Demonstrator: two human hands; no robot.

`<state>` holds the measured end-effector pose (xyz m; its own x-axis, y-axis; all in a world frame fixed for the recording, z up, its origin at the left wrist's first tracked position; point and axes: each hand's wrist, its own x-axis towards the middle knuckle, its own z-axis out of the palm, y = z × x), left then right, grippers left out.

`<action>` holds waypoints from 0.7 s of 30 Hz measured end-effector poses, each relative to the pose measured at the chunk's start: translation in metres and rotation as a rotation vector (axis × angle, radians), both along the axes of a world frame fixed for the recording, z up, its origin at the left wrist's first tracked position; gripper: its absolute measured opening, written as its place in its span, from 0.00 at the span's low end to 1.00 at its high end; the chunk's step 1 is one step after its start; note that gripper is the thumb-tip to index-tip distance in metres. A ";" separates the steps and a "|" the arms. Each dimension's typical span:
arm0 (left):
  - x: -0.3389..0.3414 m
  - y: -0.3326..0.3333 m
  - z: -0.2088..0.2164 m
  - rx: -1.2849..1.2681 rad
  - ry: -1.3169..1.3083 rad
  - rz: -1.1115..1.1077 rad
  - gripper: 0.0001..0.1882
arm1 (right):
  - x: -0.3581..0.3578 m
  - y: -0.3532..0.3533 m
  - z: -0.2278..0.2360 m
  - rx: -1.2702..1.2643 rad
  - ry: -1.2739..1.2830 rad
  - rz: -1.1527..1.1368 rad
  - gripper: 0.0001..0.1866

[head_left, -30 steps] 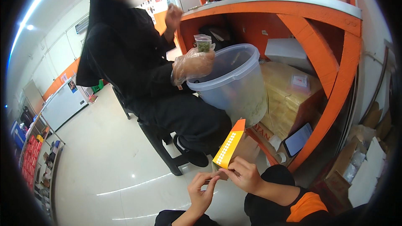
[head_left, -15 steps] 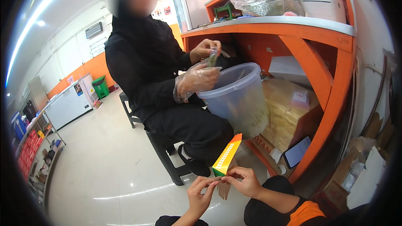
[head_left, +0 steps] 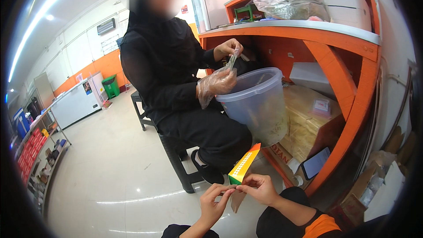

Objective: The person sits on the floor and assembles small food items into paper containers, then moves to a counter to scoop a yellow substance into a plastic bag. The person handles paper containers, a scoop, and a plastic bag throughout the task.

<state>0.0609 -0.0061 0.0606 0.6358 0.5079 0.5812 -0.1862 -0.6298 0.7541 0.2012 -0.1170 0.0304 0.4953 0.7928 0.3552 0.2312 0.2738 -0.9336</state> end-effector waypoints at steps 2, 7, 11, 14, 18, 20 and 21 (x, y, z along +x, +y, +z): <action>0.000 0.002 -0.003 0.002 0.009 0.007 0.05 | -0.001 -0.001 0.003 -0.009 0.028 0.011 0.05; 0.001 0.007 -0.004 0.057 -0.045 -0.007 0.06 | 0.001 -0.001 0.002 -0.033 -0.088 -0.001 0.05; 0.001 0.006 0.000 0.048 -0.041 -0.034 0.06 | 0.002 0.001 0.003 -0.004 -0.124 0.015 0.04; 0.002 0.003 0.002 -0.019 -0.014 -0.005 0.04 | -0.002 0.002 0.008 0.012 -0.065 0.025 0.03; 0.001 0.008 -0.004 0.064 -0.050 0.005 0.05 | -0.002 -0.002 0.003 -0.063 -0.101 -0.010 0.03; 0.000 0.007 -0.007 0.071 -0.039 -0.016 0.07 | -0.004 -0.006 0.002 -0.088 -0.066 -0.004 0.03; 0.000 0.007 -0.008 0.065 -0.022 0.002 0.07 | -0.003 -0.004 0.001 -0.095 -0.070 -0.006 0.03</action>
